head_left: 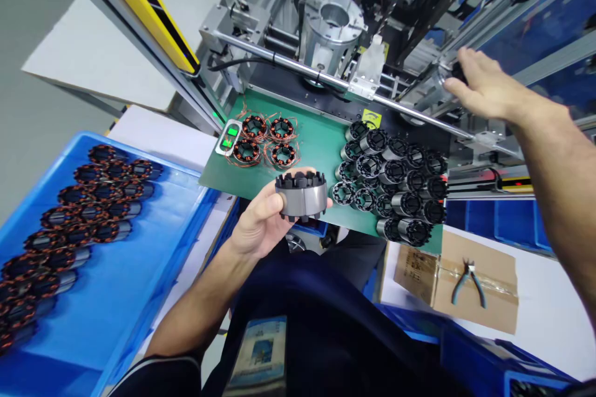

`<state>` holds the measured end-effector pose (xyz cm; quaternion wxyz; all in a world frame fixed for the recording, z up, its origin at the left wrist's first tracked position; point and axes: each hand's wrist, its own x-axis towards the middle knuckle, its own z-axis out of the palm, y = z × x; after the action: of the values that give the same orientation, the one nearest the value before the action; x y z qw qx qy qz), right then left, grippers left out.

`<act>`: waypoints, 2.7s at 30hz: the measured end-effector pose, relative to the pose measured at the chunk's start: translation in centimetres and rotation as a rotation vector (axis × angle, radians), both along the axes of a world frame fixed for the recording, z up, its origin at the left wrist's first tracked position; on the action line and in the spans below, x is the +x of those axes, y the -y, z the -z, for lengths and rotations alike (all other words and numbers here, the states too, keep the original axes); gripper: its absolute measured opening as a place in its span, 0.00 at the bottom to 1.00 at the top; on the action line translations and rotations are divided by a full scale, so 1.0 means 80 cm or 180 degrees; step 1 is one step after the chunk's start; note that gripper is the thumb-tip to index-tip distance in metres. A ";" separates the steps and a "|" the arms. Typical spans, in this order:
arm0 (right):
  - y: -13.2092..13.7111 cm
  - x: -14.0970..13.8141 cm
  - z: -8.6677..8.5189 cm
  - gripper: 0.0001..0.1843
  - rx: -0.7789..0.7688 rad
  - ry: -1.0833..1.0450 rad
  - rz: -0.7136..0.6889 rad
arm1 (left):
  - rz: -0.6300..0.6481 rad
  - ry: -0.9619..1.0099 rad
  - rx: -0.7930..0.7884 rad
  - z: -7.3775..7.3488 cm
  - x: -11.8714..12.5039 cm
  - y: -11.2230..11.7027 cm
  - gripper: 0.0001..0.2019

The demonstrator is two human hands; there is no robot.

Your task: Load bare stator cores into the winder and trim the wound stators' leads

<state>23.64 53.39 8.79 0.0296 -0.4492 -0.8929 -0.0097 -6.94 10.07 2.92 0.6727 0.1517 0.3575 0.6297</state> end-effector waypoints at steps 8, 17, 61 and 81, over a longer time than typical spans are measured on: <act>0.171 -0.149 -0.090 0.38 -0.1877 -0.1474 -0.1761 | 0.0186 -0.0042 0.0158 0.019 0.004 -0.009 0.50; 0.271 -0.212 -0.040 0.33 -0.3591 -0.0828 -0.2556 | 0.0067 0.0011 0.0175 0.025 0.005 -0.027 0.43; -0.054 -0.392 -0.126 0.37 -0.0882 0.0105 -0.1576 | -0.1487 -0.6223 0.1257 0.180 0.028 -0.030 0.06; -0.045 -0.436 0.034 0.59 -0.0708 -0.1031 -0.1518 | -0.1632 -0.6120 0.1373 0.189 0.026 -0.025 0.05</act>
<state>-11.21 56.97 6.04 0.1236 -0.2232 -0.9524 0.1670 -4.86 12.08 -12.18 -0.0964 0.6305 0.6473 0.4174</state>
